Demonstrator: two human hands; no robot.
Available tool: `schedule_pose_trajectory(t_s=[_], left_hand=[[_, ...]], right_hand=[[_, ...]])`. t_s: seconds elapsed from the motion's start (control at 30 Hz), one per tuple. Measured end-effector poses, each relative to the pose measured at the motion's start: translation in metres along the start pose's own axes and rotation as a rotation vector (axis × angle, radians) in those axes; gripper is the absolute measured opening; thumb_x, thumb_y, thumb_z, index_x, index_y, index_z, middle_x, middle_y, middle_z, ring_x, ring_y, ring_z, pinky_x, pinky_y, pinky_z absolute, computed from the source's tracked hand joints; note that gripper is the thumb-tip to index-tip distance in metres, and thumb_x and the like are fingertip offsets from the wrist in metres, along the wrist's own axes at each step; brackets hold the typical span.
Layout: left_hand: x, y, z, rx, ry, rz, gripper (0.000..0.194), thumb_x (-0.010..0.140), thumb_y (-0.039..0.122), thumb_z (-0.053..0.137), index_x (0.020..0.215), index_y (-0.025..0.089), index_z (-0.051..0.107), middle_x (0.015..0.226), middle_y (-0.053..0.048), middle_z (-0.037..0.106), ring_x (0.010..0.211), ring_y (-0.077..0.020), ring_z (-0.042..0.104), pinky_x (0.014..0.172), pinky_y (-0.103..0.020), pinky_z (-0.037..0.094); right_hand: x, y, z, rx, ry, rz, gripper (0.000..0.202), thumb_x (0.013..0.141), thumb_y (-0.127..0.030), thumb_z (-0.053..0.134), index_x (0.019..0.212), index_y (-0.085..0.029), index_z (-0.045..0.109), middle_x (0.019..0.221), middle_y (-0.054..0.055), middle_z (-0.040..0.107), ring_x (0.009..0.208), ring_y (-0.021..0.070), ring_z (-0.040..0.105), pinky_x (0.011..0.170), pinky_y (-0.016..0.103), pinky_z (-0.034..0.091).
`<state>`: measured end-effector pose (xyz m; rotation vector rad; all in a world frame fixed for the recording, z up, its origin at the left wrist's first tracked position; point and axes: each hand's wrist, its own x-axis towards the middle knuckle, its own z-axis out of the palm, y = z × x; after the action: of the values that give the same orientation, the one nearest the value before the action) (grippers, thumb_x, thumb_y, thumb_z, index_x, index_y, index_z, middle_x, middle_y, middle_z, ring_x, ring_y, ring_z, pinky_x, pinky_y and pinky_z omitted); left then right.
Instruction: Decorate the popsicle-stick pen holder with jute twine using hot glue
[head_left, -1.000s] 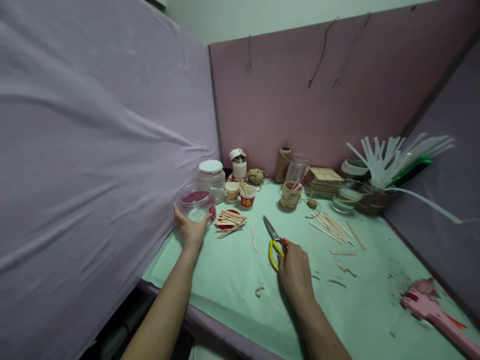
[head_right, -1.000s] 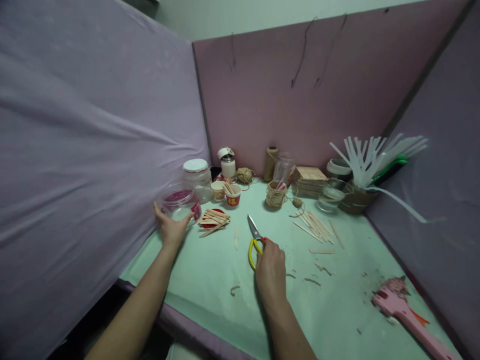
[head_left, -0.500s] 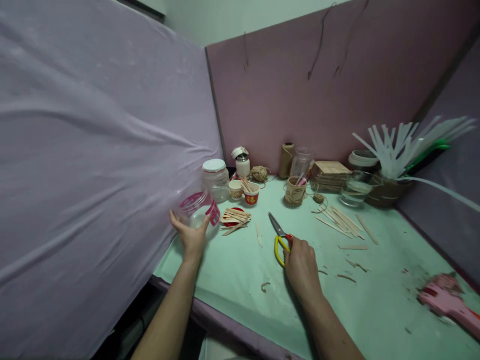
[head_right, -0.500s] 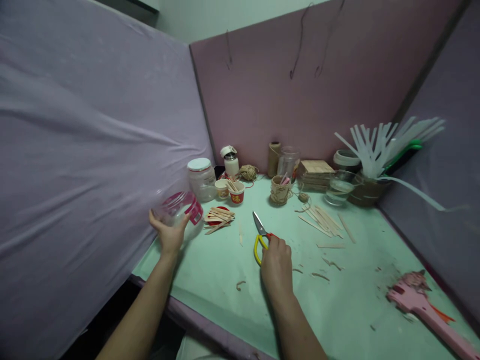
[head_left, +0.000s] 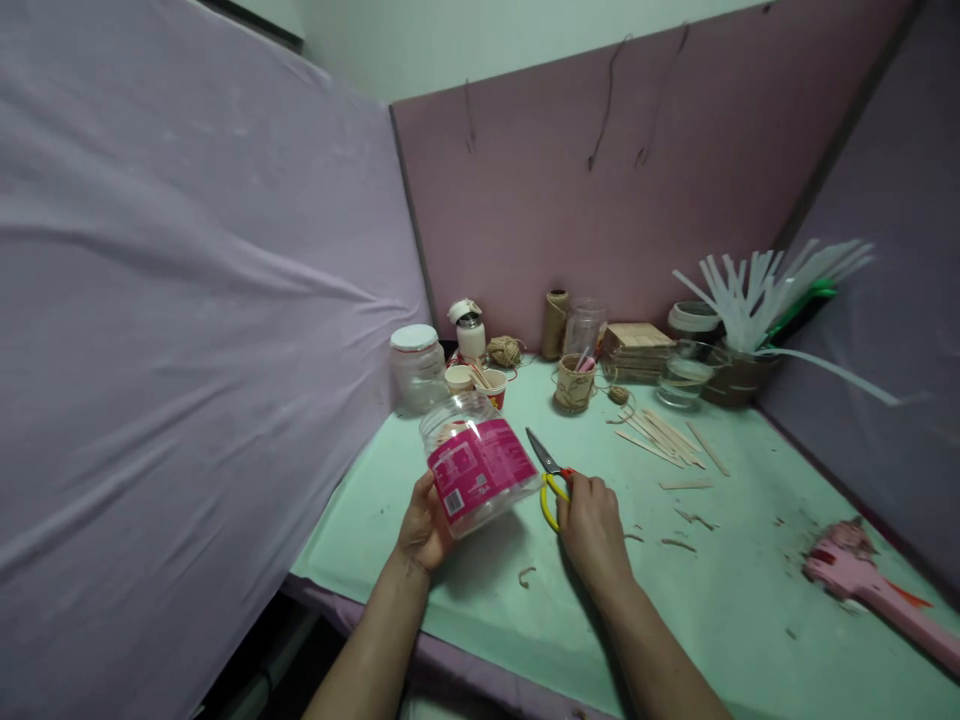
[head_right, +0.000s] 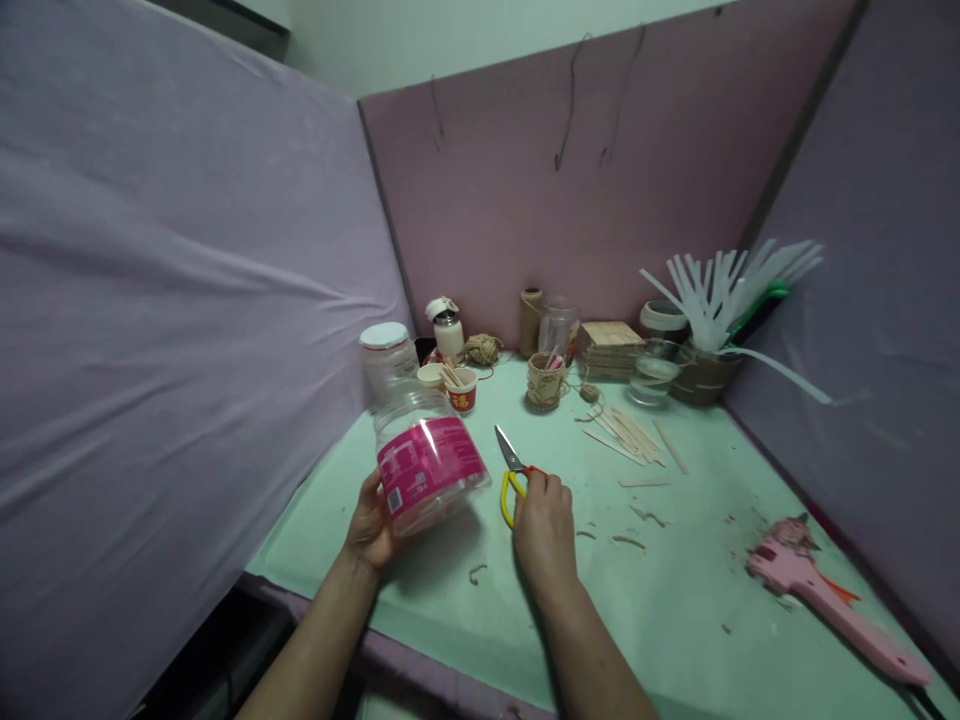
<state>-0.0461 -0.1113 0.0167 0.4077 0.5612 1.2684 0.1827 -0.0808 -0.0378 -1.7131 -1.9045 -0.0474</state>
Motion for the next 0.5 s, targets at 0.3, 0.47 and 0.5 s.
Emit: schedule_pose_trajectory(t_s=[0.3, 0.47, 0.5], left_hand=[[0.001, -0.019, -0.010, -0.051, -0.122, -0.041, 0.044, 0.074, 0.042, 0.074, 0.108, 0.016, 0.069, 0.106, -0.009, 0.076, 0.105, -0.0285, 0.069, 0.102, -0.049, 0.047], [-0.005, -0.023, 0.002, 0.072, -0.198, -0.031, 0.073, 0.063, 0.040, 0.081, 0.129, 0.018, 0.058, 0.117, -0.012, 0.072, 0.115, -0.0342, 0.064, 0.104, -0.054, 0.044], [-0.006, -0.024, 0.004, 0.089, -0.218, -0.025, 0.078, 0.063, 0.038, 0.081, 0.134, 0.020, 0.053, 0.122, -0.012, 0.069, 0.117, -0.0341, 0.063, 0.104, -0.054, 0.043]], right_hand=[[0.000, 0.000, -0.001, 0.075, -0.019, 0.025, 0.025, 0.088, -0.015, 0.048, 0.107, -0.009, 0.062, 0.093, 0.015, 0.057, 0.087, 0.0288, 0.052, 0.083, 0.041, 0.043], [0.004, -0.004, -0.019, 0.399, 0.096, 0.088, 0.023, 0.088, -0.029, 0.050, 0.100, -0.017, 0.064, 0.102, 0.014, 0.058, 0.096, 0.0288, 0.055, 0.086, 0.045, 0.045], [0.004, -0.005, -0.025, 0.514, 0.122, 0.105, 0.023, 0.089, -0.035, 0.050, 0.097, -0.018, 0.064, 0.102, 0.014, 0.059, 0.097, 0.0283, 0.056, 0.087, 0.045, 0.046]])
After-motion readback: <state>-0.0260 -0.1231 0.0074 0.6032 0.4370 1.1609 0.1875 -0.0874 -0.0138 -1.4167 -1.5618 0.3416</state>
